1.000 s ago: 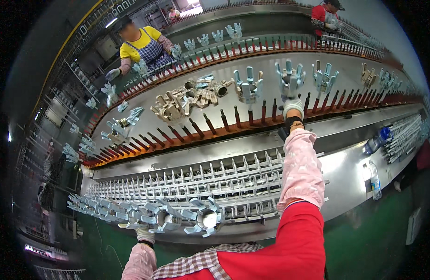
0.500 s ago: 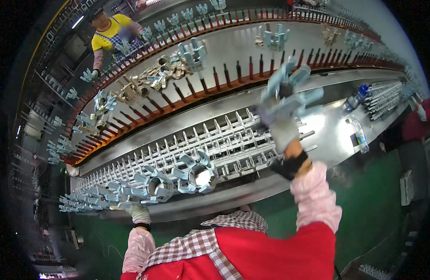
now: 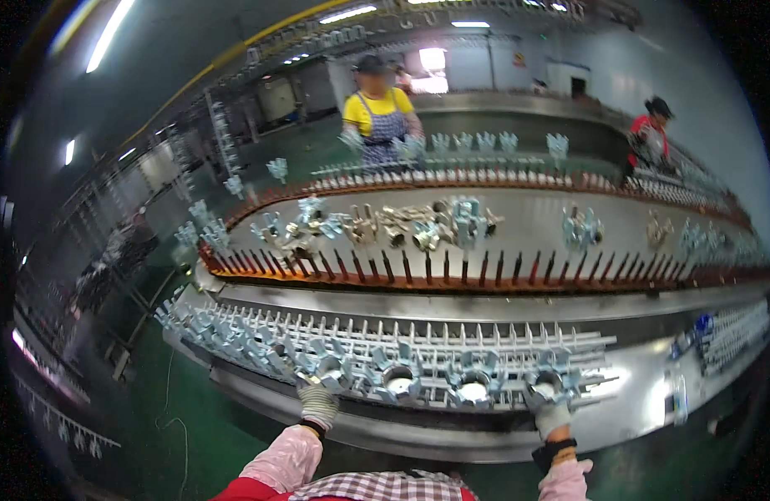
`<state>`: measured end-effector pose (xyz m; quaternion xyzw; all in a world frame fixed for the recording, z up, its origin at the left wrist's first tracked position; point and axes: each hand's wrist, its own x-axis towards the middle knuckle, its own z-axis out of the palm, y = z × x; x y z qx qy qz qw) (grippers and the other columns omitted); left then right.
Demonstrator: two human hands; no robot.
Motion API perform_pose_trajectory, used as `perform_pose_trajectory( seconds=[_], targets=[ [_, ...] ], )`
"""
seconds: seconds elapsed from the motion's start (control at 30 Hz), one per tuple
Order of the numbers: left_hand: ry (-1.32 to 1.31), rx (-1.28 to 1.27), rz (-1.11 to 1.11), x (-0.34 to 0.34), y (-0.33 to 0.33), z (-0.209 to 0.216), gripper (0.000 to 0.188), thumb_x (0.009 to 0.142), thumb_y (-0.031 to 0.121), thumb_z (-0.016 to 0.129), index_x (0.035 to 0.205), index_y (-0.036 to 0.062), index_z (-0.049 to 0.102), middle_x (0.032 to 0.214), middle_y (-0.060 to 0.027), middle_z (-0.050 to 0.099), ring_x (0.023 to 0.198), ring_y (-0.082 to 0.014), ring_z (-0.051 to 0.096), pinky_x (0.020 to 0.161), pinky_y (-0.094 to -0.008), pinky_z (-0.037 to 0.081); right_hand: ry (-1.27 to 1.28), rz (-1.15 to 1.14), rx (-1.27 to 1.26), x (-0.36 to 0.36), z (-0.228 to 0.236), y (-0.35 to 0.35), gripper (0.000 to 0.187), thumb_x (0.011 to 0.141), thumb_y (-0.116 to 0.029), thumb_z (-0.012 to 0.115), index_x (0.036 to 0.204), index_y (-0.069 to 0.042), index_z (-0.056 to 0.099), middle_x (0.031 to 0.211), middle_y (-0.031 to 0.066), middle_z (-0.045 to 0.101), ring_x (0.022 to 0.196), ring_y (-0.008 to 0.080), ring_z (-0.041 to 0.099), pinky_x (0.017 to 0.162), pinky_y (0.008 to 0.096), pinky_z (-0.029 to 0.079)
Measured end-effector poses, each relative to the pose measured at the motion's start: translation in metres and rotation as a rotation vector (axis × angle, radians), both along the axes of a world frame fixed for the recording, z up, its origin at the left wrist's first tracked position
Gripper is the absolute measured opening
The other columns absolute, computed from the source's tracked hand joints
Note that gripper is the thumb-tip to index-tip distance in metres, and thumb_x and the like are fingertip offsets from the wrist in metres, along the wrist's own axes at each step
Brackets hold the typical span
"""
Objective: Picking plastic parts from a rack and placing them onto a rotating conveyor belt for processing, then removing them.
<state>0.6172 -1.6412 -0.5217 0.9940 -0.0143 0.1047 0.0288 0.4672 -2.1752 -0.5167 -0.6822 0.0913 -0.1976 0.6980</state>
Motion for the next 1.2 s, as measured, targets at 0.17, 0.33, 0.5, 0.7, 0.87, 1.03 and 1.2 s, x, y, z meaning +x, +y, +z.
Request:
perform_pose_trajectory(
  seconds=[0.17, 0.33, 0.5, 0.7, 0.87, 1.03, 1.2],
  targets=[
    [0.030, 0.275, 0.008, -0.034, 0.000, 0.081, 0.054, 0.068, 0.045, 0.057, 0.107, 0.0086, 0.054, 0.109, -0.0158, 0.053, 0.106, -0.0319, 0.044, 0.094, -0.0492, 0.024, 0.445, 0.098, -1.659, 0.007, 0.070, 0.043, 0.033, 0.081, -0.017, 0.055, 0.111, -0.007, 0.047, 0.096, 0.0118, 0.057, 0.089, 0.0275, 0.055, 0.080, 0.0369, 0.043],
    [-0.101, -0.008, 0.014, -0.024, -0.016, 0.109, 0.036, 0.069, 0.042, 0.057, 0.090, 0.0138, 0.063, 0.088, -0.0129, 0.061, 0.091, -0.0300, 0.053, 0.085, -0.0466, 0.033, 0.493, 0.000, -1.734, 0.021, -0.054, -0.023, 0.029, 0.082, -0.032, 0.048, 0.091, -0.009, 0.062, 0.082, 0.0125, 0.061, 0.074, 0.0294, 0.061, 0.060, 0.0400, 0.048],
    [-0.230, 0.066, -0.063, -0.045, 0.001, 0.102, 0.025, 0.071, 0.034, 0.056, 0.089, 0.0172, 0.061, 0.084, -0.0089, 0.059, 0.079, -0.0335, 0.055, 0.084, -0.0504, 0.033, 0.440, -0.247, -1.165, 0.036, 0.042, -0.003, 0.037, 0.086, -0.033, 0.048, 0.111, -0.006, 0.053, 0.091, 0.0139, 0.056, 0.086, 0.0259, 0.056, 0.073, 0.0360, 0.044],
    [-0.396, -0.017, -0.010, -0.060, -0.028, 0.140, 0.035, 0.073, 0.040, 0.055, 0.104, 0.0246, 0.057, 0.100, -0.0098, 0.054, 0.101, -0.0346, 0.045, 0.085, -0.0585, 0.027, -0.315, -0.333, -0.799, 0.037, 0.201, 0.037, 0.043, 0.088, -0.033, 0.046, 0.120, -0.005, 0.045, 0.108, 0.0176, 0.049, 0.100, 0.0271, 0.049, 0.085, 0.0363, 0.039],
    [-0.641, 0.117, 0.146, -0.108, -0.018, 0.171, 0.023, 0.069, 0.040, 0.059, 0.090, 0.0306, 0.064, 0.088, -0.0044, 0.056, 0.090, -0.0319, 0.048, 0.080, -0.0516, 0.031, -0.659, -0.072, -0.695, 0.071, 0.245, 0.078, 0.049, 0.089, -0.033, 0.045, 0.128, -0.005, 0.038, 0.123, 0.0207, 0.043, 0.113, 0.0281, 0.044, 0.094, 0.0366, 0.034],
    [-0.812, -0.077, 0.342, -0.146, 0.004, 0.219, 0.018, 0.074, 0.028, 0.061, 0.089, 0.0184, 0.065, 0.077, -0.0065, 0.055, 0.076, -0.0264, 0.052, 0.080, -0.0430, 0.034, -0.579, 0.267, -0.338, 0.097, 0.235, 0.109, 0.049, 0.091, -0.032, 0.044, 0.131, -0.005, 0.035, 0.118, 0.0151, 0.050, 0.096, 0.0234, 0.052, 0.084, 0.0307, 0.041],
    [-1.287, -0.823, 0.464, -0.174, 0.063, 0.252, 0.010, 0.079, 0.011, 0.059, 0.085, 0.0040, 0.062, 0.073, -0.0013, 0.058, 0.067, -0.0105, 0.051, 0.059, -0.0259, 0.042, -0.452, 0.449, -0.269, 0.110, 0.212, 0.140, 0.046, 0.091, -0.028, 0.044, 0.132, -0.009, 0.036, 0.117, 0.0158, 0.048, 0.098, 0.0243, 0.050, 0.086, 0.0334, 0.040]
  ],
)
